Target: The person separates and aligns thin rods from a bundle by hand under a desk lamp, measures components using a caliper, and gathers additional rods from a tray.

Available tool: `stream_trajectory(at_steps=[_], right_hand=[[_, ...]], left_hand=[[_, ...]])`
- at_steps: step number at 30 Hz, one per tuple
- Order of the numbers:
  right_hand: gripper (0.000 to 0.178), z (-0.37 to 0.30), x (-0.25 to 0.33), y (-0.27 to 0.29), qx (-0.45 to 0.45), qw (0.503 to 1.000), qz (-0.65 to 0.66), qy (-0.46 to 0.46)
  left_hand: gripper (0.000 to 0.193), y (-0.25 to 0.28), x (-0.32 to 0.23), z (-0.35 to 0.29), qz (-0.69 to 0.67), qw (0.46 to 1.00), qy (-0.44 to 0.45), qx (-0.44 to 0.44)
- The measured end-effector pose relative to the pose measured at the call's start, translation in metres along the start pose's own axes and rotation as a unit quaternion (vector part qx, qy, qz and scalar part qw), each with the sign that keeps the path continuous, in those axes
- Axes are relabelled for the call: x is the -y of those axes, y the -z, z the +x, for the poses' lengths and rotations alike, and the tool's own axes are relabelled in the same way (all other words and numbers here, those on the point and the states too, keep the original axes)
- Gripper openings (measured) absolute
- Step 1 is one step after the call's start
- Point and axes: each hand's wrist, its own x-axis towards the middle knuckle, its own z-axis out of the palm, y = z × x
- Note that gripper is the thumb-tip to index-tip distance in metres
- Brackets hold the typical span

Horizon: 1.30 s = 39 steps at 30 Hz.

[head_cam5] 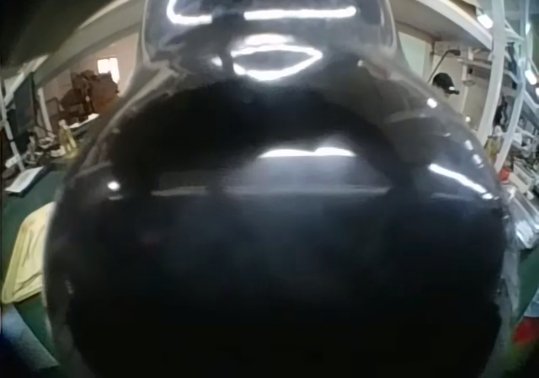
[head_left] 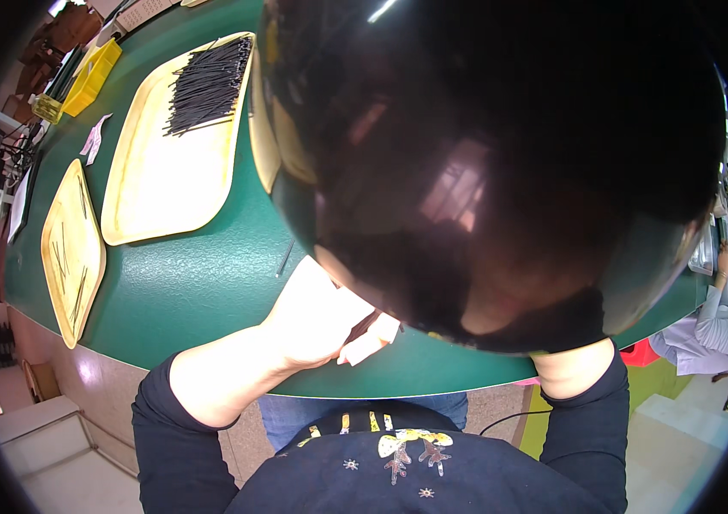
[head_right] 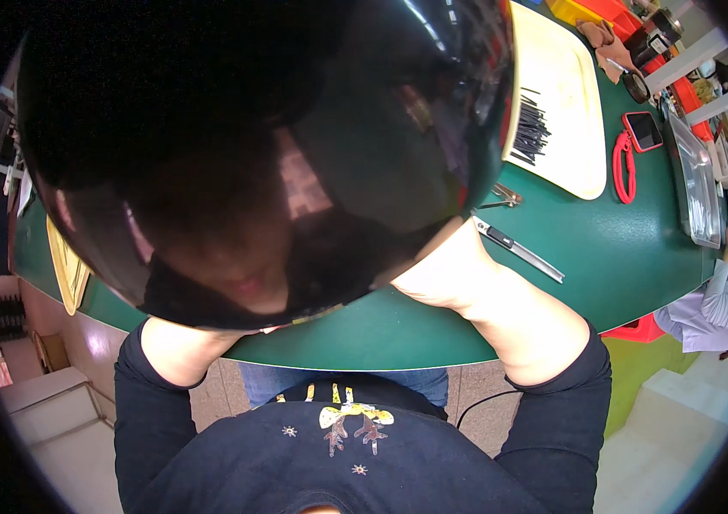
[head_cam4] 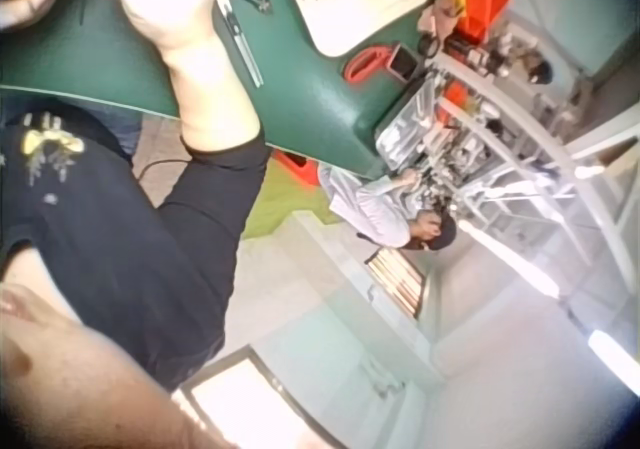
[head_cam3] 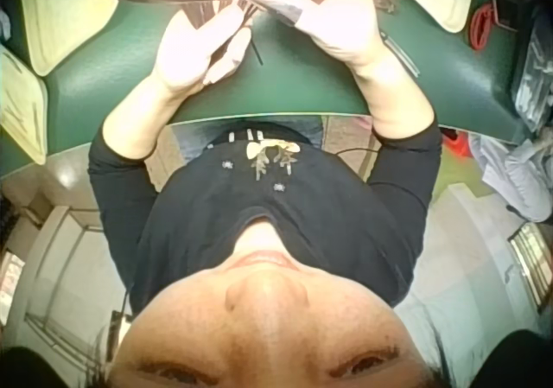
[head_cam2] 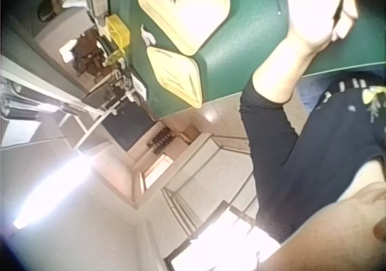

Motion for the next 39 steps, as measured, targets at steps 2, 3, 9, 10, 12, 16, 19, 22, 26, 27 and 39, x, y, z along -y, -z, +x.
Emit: stream_trajectory(at_steps=[2, 3, 9, 10, 12, 16, 19, 22, 26, 27, 39], right_hand=[[0.048, 0.007, 0.02, -0.003, 0.014, 0.995, -0.094, 0.001], [0.048, 0.01, 0.027, -0.005, 0.027, 0.982, -0.189, 0.003], [0.046, 0.003, 0.016, -0.006, 0.003, 0.999, -0.045, -0.011], [0.046, 0.004, 0.017, -0.005, 0.014, 0.998, -0.053, -0.01], [0.046, 0.005, 0.021, -0.004, 0.037, 0.997, -0.07, -0.007], [0.046, 0.008, 0.029, -0.003, 0.082, 0.991, -0.102, -0.002], [0.046, 0.011, 0.034, -0.003, 0.117, 0.985, -0.126, 0.002], [0.046, 0.013, 0.039, -0.003, 0.153, 0.977, -0.15, 0.006], [0.047, -0.001, -0.009, 0.003, 0.129, 0.991, 0.028, -0.003], [0.047, -0.014, -0.04, 0.009, 0.078, 0.972, 0.219, -0.012], [0.047, -0.018, -0.034, 0.018, 0.029, 0.965, 0.224, -0.136]], left_hand=[[0.028, 0.002, 0.0, -0.001, -0.001, 1.0, -0.021, 0.02], [0.03, 0.005, 0.004, -0.002, 0.015, 1.0, 0.002, -0.006], [0.036, 0.008, 0.008, 0.0, 0.039, 0.999, 0.002, 0.008], [0.037, 0.007, 0.007, 0.0, 0.06, 0.997, -0.032, 0.035], [0.037, 0.006, 0.01, 0.001, 0.049, 0.997, -0.049, 0.036], [0.038, 0.004, 0.009, 0.001, 0.038, 0.999, -0.035, 0.007], [0.04, 0.003, 0.008, 0.001, 0.005, 0.999, -0.041, 0.011], [0.039, 0.007, 0.011, 0.002, -0.006, 0.999, -0.029, 0.02], [0.033, -0.003, -0.001, 0.002, 0.023, 0.996, 0.07, -0.04], [0.027, 0.002, 0.013, 0.005, -0.019, 0.999, 0.013, -0.023], [0.029, 0.001, 0.01, 0.005, 0.037, 0.991, -0.055, -0.119]])
